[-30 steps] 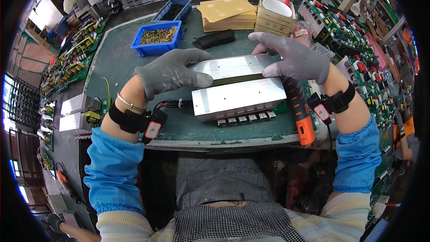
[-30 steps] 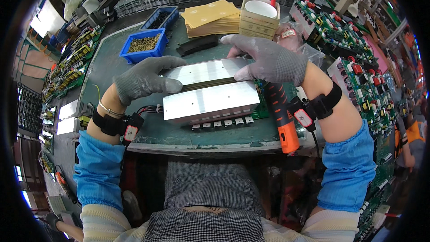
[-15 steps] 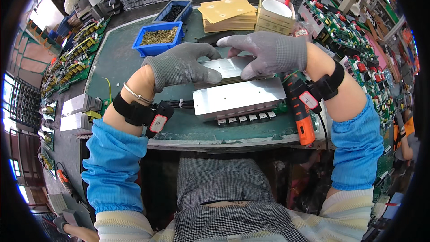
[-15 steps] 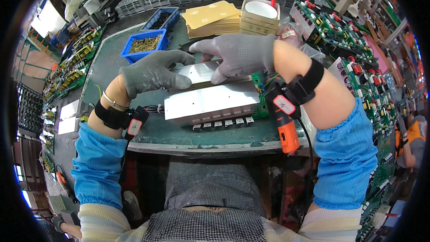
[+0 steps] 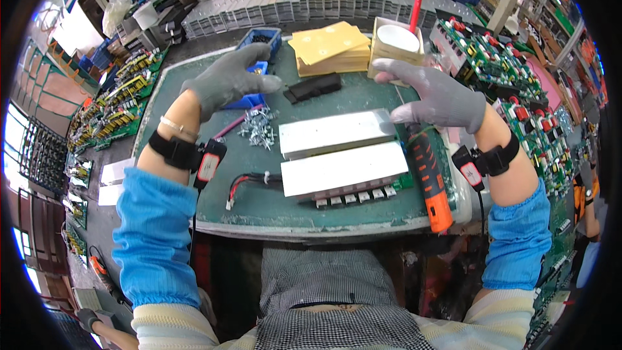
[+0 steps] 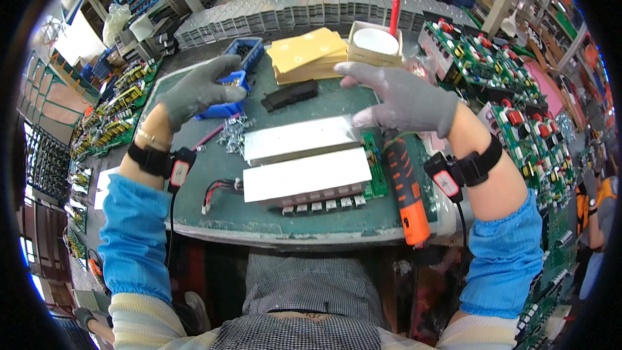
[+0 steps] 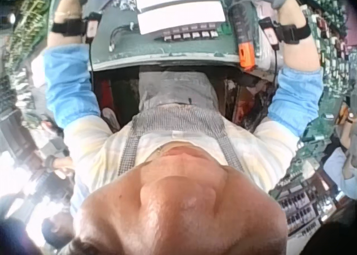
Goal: Assembling electronic components by attaching a circuit board to a heat-sink chassis using an electric screwdriver.
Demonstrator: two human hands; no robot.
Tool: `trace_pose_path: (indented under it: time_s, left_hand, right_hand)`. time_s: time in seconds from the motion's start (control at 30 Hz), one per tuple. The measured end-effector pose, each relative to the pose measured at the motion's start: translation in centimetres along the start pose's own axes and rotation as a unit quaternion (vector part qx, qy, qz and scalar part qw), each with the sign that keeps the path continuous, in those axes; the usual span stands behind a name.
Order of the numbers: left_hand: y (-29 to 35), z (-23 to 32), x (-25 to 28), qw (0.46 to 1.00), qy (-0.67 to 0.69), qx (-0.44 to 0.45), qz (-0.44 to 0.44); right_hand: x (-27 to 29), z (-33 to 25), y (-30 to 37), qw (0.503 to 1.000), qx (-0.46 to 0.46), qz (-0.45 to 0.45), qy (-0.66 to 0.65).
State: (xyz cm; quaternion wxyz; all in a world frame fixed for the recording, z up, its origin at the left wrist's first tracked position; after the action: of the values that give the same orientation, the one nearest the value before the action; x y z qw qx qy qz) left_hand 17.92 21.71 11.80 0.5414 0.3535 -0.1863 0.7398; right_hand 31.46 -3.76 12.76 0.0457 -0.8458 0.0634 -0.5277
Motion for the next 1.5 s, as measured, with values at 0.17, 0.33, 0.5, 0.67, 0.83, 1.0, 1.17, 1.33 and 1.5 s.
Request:
trace_pose_path:
  time_s: [0.17,0.33,0.5,0.67,0.83,1.0,1.17,1.33,1.5]
  left_hand:
    - [-8.2,0.9,-1.0,0.986,-0.167,0.015,-0.010]
    - [-12.4,1.0,-3.8,0.956,-0.275,0.081,-0.065]
    - [-11.4,1.3,-2.4,0.959,-0.275,0.071,-0.007]
    - [-9.3,2.8,0.7,0.925,-0.350,-0.012,0.148]
    - [-2.3,7.2,3.1,0.792,-0.463,-0.230,0.326]
    - [3.7,7.3,-0.1,0.696,-0.527,-0.357,0.332]
    - [4.5,3.6,-3.6,0.695,-0.580,-0.363,0.221]
    - [6.0,4.9,3.1,0.726,-0.449,-0.393,0.341]
    - [8.9,7.2,5.3,0.764,-0.293,-0.386,0.425]
  right_hand:
    - [0.2,1.8,0.2,0.997,-0.068,-0.028,0.003]
    - [-0.8,3.0,0.9,0.993,-0.098,-0.062,-0.027]
    - [-0.4,2.2,0.7,0.999,-0.040,-0.026,-0.019]
    - [-0.1,1.3,0.6,0.999,-0.034,-0.009,-0.017]
    - [1.0,-0.8,2.2,0.999,-0.039,0.005,0.005]
    - [1.1,-3.4,3.9,0.999,-0.020,0.027,-0.012]
    - [-0.3,-5.7,5.3,1.000,-0.007,0.003,-0.005]
    - [1.0,-8.7,6.9,0.995,0.024,0.029,0.094]
    - [4.7,-7.7,8.1,0.978,-0.118,0.154,0.082]
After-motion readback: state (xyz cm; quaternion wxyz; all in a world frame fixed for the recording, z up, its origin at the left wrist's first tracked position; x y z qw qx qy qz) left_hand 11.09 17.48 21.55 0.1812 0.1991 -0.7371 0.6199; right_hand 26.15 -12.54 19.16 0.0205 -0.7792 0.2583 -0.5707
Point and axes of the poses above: each hand's wrist, its own y-axis away from the middle knuckle, its own x-axis out of the back of the hand, z = x × y, the point moved 8 cm from there along -y, towards the middle knuckle, and after that the axes turned 3 degrees about x, right-handed, at the moved point
